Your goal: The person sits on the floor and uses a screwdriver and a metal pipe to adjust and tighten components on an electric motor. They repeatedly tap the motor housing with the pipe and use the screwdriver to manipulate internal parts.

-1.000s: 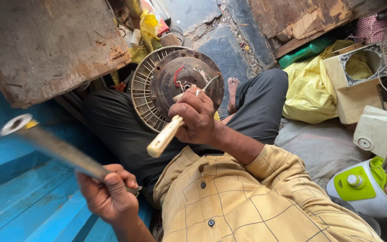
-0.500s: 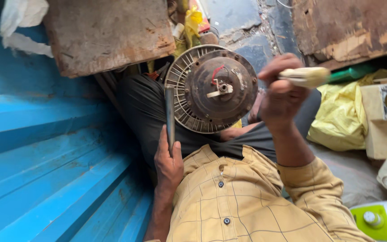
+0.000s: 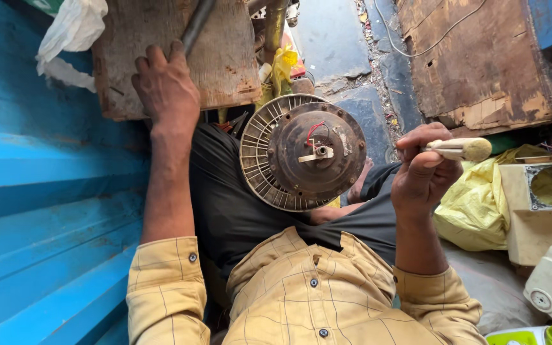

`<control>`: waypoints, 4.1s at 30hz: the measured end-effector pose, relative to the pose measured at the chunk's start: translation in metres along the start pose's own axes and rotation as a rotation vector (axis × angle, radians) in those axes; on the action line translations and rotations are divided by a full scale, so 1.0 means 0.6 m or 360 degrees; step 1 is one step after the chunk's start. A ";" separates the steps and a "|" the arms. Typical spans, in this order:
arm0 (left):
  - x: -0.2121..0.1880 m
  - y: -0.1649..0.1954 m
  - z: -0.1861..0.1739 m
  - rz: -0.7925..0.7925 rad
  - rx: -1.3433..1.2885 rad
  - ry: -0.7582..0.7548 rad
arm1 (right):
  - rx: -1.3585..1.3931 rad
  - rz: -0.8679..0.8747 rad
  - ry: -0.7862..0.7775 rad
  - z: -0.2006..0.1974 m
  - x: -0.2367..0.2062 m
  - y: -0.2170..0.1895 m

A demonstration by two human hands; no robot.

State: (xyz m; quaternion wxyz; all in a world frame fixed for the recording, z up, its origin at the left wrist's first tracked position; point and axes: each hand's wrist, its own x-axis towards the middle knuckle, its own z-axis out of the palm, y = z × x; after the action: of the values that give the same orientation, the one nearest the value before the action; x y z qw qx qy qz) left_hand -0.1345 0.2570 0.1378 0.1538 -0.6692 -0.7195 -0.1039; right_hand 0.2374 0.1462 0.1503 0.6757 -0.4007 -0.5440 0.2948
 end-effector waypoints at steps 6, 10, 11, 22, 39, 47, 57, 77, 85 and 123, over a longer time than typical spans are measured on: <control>0.014 0.002 0.008 0.0010 -0.0294 -0.0095 | 0.0074 0.0034 0.0029 -0.004 -0.001 0.006; 0.046 0.022 0.017 0.0025 -0.0470 0.0011 | 0.0142 0.0059 0.0017 -0.001 -0.001 0.005; 0.059 0.025 0.020 0.0090 -0.0494 0.0079 | 0.0147 0.0066 0.0016 0.001 -0.001 0.005; 0.087 0.087 0.001 0.0391 -0.0354 0.0755 | 0.0212 0.0005 0.0011 0.002 0.008 -0.006; -0.047 0.387 -0.060 0.1167 -0.1724 -0.1096 | 0.0237 0.0029 -0.0311 0.002 0.078 -0.035; -0.052 0.391 -0.063 0.1290 -0.1641 -0.0899 | 0.0052 -0.0042 -0.0387 -0.022 0.106 -0.086; -0.056 0.389 -0.065 0.1321 -0.1542 -0.0898 | -0.0072 -0.0119 -0.0415 -0.028 0.105 -0.089; -0.065 0.404 -0.060 0.1401 -0.1311 -0.0848 | 0.0525 0.0069 0.0027 -0.010 0.084 -0.087; -0.067 0.414 -0.072 0.1382 -0.1257 -0.0923 | 0.0943 0.0271 -0.0477 -0.037 0.154 -0.107; -0.105 0.232 0.043 0.0055 -0.1976 -0.0177 | 0.0649 0.0584 -0.0421 0.009 0.202 -0.114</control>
State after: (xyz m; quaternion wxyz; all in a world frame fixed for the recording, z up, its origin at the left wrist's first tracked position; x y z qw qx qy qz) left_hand 0.0056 0.2188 0.0832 -0.2998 -0.6497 -0.5210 -0.4653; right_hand 0.2578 0.2141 0.2706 0.6010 -0.3065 -0.4752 0.5648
